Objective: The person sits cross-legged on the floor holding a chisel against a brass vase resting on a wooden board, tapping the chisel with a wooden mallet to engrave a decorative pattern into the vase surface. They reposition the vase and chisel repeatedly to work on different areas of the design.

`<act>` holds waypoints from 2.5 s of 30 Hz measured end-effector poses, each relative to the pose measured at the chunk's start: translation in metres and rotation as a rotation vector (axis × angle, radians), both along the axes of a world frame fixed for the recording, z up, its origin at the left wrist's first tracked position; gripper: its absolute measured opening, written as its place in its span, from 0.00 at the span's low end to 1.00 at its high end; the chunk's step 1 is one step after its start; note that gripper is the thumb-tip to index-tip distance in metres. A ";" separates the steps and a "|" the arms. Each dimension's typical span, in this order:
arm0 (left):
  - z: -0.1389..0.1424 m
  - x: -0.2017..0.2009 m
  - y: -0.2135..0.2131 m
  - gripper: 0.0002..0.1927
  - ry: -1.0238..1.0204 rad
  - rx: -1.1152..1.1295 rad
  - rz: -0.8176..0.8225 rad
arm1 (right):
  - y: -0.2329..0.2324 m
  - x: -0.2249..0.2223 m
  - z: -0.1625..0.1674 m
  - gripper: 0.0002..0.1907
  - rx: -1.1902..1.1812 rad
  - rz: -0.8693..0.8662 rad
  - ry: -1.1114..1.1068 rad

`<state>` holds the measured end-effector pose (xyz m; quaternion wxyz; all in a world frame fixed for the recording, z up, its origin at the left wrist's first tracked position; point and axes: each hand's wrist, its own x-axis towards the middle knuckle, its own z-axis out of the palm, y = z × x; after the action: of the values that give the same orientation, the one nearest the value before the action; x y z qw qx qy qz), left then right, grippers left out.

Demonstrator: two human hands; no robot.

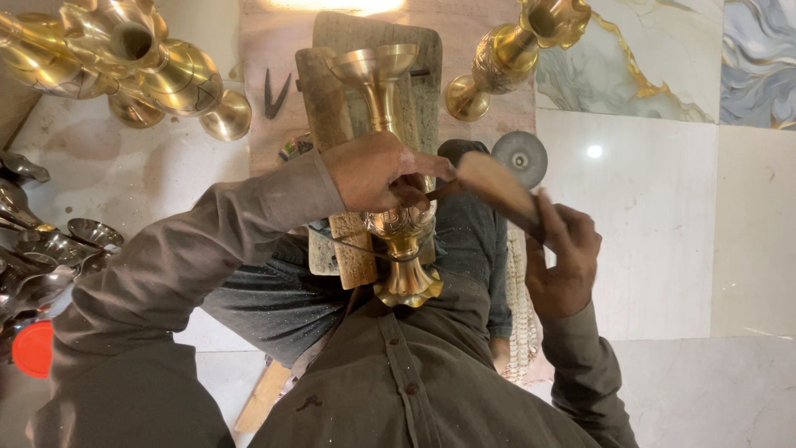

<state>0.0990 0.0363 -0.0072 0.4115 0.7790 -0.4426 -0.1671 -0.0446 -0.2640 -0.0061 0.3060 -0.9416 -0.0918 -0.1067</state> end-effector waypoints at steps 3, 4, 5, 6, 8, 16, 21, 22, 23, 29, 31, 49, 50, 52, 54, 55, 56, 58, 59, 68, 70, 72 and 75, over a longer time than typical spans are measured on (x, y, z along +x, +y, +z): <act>0.000 0.000 -0.001 0.28 -0.041 0.024 0.012 | 0.000 0.001 0.005 0.32 0.438 -0.007 0.070; 0.001 0.000 -0.001 0.28 -0.013 0.049 0.015 | 0.000 0.001 0.007 0.31 0.333 0.012 0.057; 0.002 0.000 0.000 0.28 0.012 0.074 0.017 | 0.000 0.001 0.007 0.30 0.228 0.030 0.040; 0.003 0.000 0.000 0.28 0.033 0.099 0.019 | 0.000 0.001 0.008 0.30 0.173 0.032 -0.002; 0.005 0.000 0.002 0.27 0.031 0.046 0.009 | 0.002 0.001 0.007 0.31 0.066 0.039 -0.086; 0.005 0.001 0.002 0.28 -0.010 0.001 -0.004 | -0.002 0.002 0.003 0.32 0.480 -0.013 0.064; 0.001 0.002 0.002 0.28 0.003 -0.083 -0.033 | 0.003 0.004 0.006 0.32 0.032 0.027 -0.051; 0.001 0.002 0.003 0.28 0.004 -0.040 -0.020 | 0.005 0.005 0.006 0.32 0.363 0.034 0.020; 0.001 0.002 0.003 0.28 0.005 0.002 -0.009 | 0.005 0.005 0.007 0.32 0.692 0.039 0.093; 0.002 0.003 0.002 0.28 0.023 0.011 -0.003 | 0.002 0.004 0.007 0.33 0.449 -0.006 0.066; 0.003 0.003 0.002 0.29 0.015 0.013 0.000 | 0.001 0.006 0.004 0.31 0.400 -0.023 0.071; 0.002 0.004 0.004 0.31 0.008 0.015 -0.014 | 0.008 0.010 0.000 0.34 0.150 0.076 -0.083; 0.001 0.003 0.005 0.30 0.017 0.010 -0.011 | 0.009 0.010 -0.001 0.33 0.359 0.070 -0.058; 0.000 0.004 0.006 0.30 0.041 0.018 -0.003 | 0.009 0.011 -0.003 0.32 0.370 0.024 0.023; 0.000 0.004 0.005 0.31 0.076 0.043 0.001 | 0.009 0.010 -0.002 0.32 0.201 0.004 0.006; 0.000 0.005 0.005 0.31 0.047 0.014 -0.005 | 0.008 0.010 -0.001 0.33 0.031 0.009 -0.061; 0.000 0.006 0.005 0.30 0.021 -0.013 -0.013 | 0.008 0.010 0.000 0.34 -0.137 0.012 -0.123; 0.001 0.007 0.005 0.31 0.000 -0.005 -0.019 | 0.009 0.010 0.002 0.31 0.540 0.063 -0.011; 0.002 0.007 0.004 0.31 0.011 0.028 -0.019 | 0.010 0.010 0.002 0.30 0.876 0.084 0.054; 0.003 0.003 0.004 0.26 0.055 -0.032 -0.013 | 0.009 0.011 0.002 0.35 -0.249 0.118 -0.130; 0.003 0.004 0.004 0.26 0.063 -0.011 -0.008 | 0.006 0.010 0.002 0.34 0.072 0.023 -0.040; 0.003 0.004 0.006 0.28 0.079 -0.021 0.002 | 0.005 0.010 0.001 0.34 0.332 -0.008 0.023; 0.003 0.004 0.005 0.29 0.055 -0.019 -0.024 | 0.005 0.011 0.000 0.34 0.259 0.016 -0.022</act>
<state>0.1033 0.0416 -0.0042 0.4288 0.7648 -0.4419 -0.1893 -0.0338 -0.2586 -0.0057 0.4250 -0.8921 -0.0879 -0.1256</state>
